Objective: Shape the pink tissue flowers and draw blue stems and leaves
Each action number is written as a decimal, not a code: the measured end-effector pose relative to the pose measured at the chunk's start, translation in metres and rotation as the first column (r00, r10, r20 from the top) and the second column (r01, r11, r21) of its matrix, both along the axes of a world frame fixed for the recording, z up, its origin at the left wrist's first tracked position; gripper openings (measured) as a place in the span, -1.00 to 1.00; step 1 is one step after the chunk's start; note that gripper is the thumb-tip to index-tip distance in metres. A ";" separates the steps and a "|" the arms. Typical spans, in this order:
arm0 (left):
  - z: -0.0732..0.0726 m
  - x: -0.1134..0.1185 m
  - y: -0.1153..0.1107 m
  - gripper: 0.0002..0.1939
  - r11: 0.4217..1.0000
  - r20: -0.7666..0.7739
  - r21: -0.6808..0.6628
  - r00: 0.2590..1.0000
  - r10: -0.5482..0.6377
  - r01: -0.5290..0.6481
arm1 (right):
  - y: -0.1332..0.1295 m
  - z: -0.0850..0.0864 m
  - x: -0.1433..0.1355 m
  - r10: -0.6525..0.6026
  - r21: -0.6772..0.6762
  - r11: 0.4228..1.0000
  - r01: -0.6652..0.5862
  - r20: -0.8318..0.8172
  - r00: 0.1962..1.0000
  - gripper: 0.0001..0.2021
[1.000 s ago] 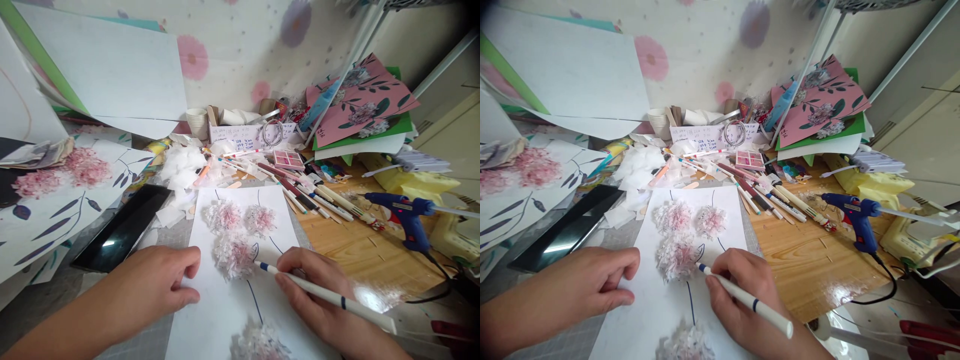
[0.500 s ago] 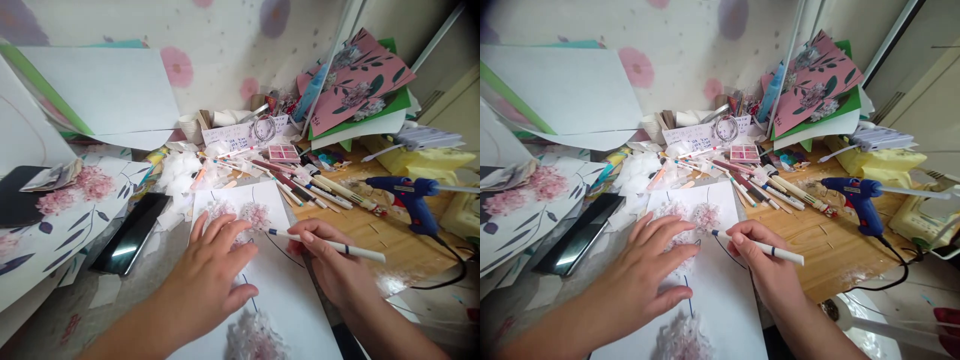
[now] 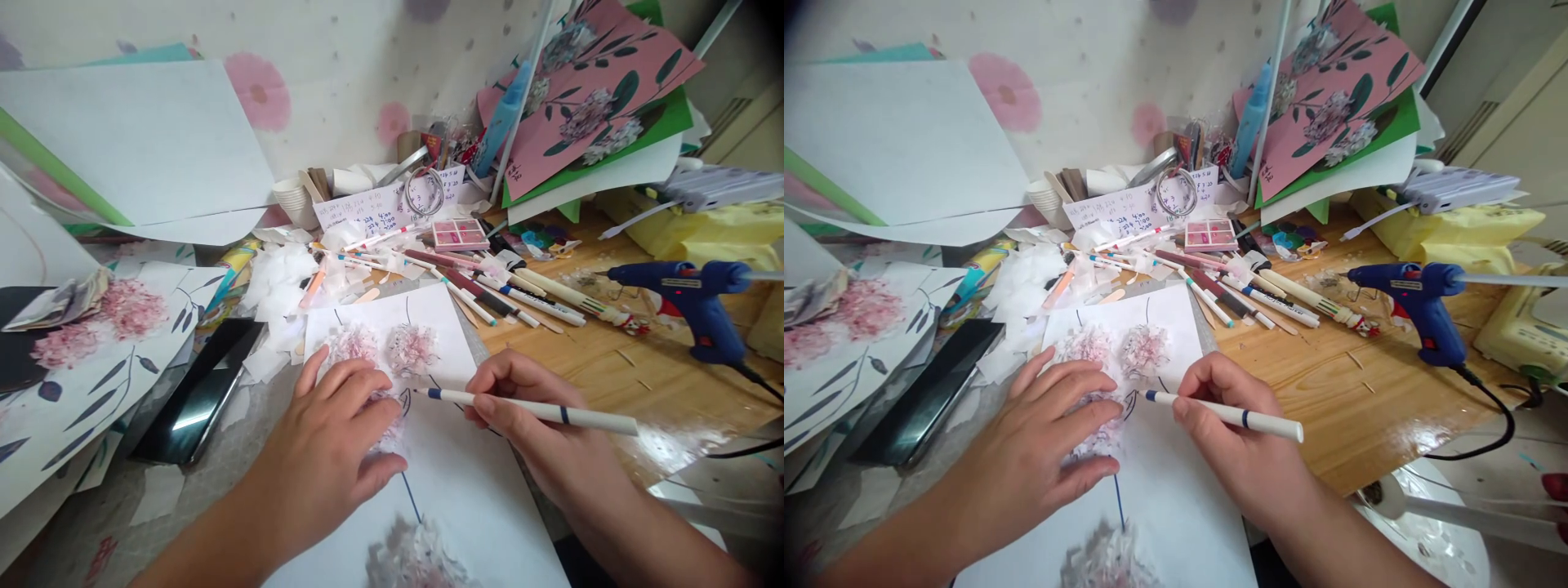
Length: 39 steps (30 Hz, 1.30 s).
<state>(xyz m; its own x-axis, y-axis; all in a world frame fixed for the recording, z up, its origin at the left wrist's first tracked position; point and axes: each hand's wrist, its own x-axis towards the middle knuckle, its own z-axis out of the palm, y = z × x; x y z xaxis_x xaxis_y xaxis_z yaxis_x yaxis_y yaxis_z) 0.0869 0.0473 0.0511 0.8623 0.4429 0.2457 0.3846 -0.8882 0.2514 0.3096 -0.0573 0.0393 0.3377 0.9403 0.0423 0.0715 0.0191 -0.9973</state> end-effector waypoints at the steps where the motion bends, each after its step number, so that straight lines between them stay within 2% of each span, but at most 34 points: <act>1: 0.000 0.000 0.000 -0.82 1.000 0.006 -0.003 1.000 0.001 -0.001 | 0.000 0.001 0.000 0.008 -0.006 1.000 -0.008 0.027 1.000 -0.87; 7: -0.001 -0.003 0.000 -0.73 1.000 0.037 0.008 0.999 0.001 -0.002 | -0.004 0.001 -0.005 0.072 -0.007 0.997 -0.072 0.245 0.967 -0.88; 11: 0.000 -0.005 -0.002 -0.64 1.000 0.042 0.014 0.999 -0.003 0.002 | -0.005 -0.002 -0.007 0.060 0.025 0.997 -0.074 0.347 0.936 -0.89; 15: 0.003 -0.003 0.000 -0.66 1.000 0.049 -0.003 0.999 -0.021 0.021 | -0.007 0.000 -0.007 0.083 0.039 0.993 -0.109 0.412 0.907 -0.87; 22: 0.003 -0.005 0.001 -0.64 0.999 0.052 -0.039 0.999 -0.004 0.006 | -0.008 0.003 -0.007 0.150 0.042 0.981 -0.187 0.437 0.887 -0.86; 27: 0.003 -0.007 0.000 -0.63 0.998 0.038 -0.068 0.999 0.006 -0.003 | -0.007 0.001 -0.005 0.060 0.022 0.997 -0.077 0.428 0.902 -0.84; 29: 0.005 -0.007 0.000 -0.64 0.998 0.023 -0.071 1.000 0.001 0.001 | -0.007 0.004 -0.005 0.085 0.022 0.994 -0.104 0.428 0.900 -0.84; 32: 0.008 -0.005 0.000 -0.75 0.999 -0.014 -0.044 1.000 0.000 0.000 | -0.006 0.008 -0.006 0.167 0.033 0.979 -0.203 0.450 0.877 -0.86; 37: 0.011 0.002 0.002 -0.75 0.999 -0.029 0.032 1.000 0.000 0.001 | -0.005 0.006 -0.007 0.073 0.042 0.994 -0.105 0.465 0.882 -0.85; 39: 0.012 0.004 0.002 -0.74 0.999 -0.028 0.042 1.000 0.002 -0.001 | -0.005 0.005 -0.006 0.113 0.027 0.990 -0.142 0.460 0.881 -0.86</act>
